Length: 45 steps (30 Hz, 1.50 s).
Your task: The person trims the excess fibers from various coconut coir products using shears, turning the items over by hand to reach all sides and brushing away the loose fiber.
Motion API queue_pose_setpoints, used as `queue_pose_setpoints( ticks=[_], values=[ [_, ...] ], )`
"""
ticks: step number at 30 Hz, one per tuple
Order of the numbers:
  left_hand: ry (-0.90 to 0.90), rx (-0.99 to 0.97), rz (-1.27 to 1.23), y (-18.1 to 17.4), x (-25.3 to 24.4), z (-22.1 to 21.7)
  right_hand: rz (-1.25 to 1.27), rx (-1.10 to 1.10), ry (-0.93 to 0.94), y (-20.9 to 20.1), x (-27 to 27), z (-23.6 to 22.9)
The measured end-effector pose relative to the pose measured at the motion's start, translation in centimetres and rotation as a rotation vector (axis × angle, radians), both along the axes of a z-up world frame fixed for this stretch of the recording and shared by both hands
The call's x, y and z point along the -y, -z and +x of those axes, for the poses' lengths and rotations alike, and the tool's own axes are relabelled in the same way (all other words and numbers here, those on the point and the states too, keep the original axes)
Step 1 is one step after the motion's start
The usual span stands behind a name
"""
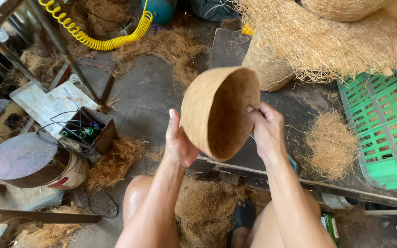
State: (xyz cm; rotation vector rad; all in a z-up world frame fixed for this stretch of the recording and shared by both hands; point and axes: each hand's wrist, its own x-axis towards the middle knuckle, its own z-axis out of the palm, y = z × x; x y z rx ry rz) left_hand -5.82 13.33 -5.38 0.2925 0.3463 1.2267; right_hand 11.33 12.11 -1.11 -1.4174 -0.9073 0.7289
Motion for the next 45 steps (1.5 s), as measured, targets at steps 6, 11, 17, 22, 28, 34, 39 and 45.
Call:
queue_pose_setpoints(
  ticks=[6,11,17,22,28,34,39,45],
  values=[
    [0.001,-0.009,0.013,-1.7,1.1,0.0,-0.005,0.292,-0.011,-1.8,0.7,0.5],
    [-0.072,0.008,0.001,-1.0,0.6,0.4,0.019,0.029,-0.153,-0.6,2.6,1.8],
    [-0.082,0.053,0.015,-0.5,0.7,1.2,-0.039,0.146,-0.151,0.8,3.4,3.1],
    [-0.087,0.057,0.035,0.2,0.3,1.0,-0.038,0.132,-0.148,2.1,3.0,4.0],
    [-0.072,0.051,0.042,-0.6,0.1,0.6,-0.015,-0.003,-0.149,2.4,3.2,4.2],
    [-0.052,0.074,0.032,-1.7,0.3,0.4,-0.032,0.000,-0.127,3.1,3.3,4.5],
    [-0.069,0.092,0.024,-2.0,0.4,0.4,-0.033,-0.037,-0.122,2.2,3.9,4.5],
    [-0.091,0.095,0.044,-1.8,0.2,0.7,-0.095,0.194,-0.116,0.7,4.3,4.2]
  ],
)
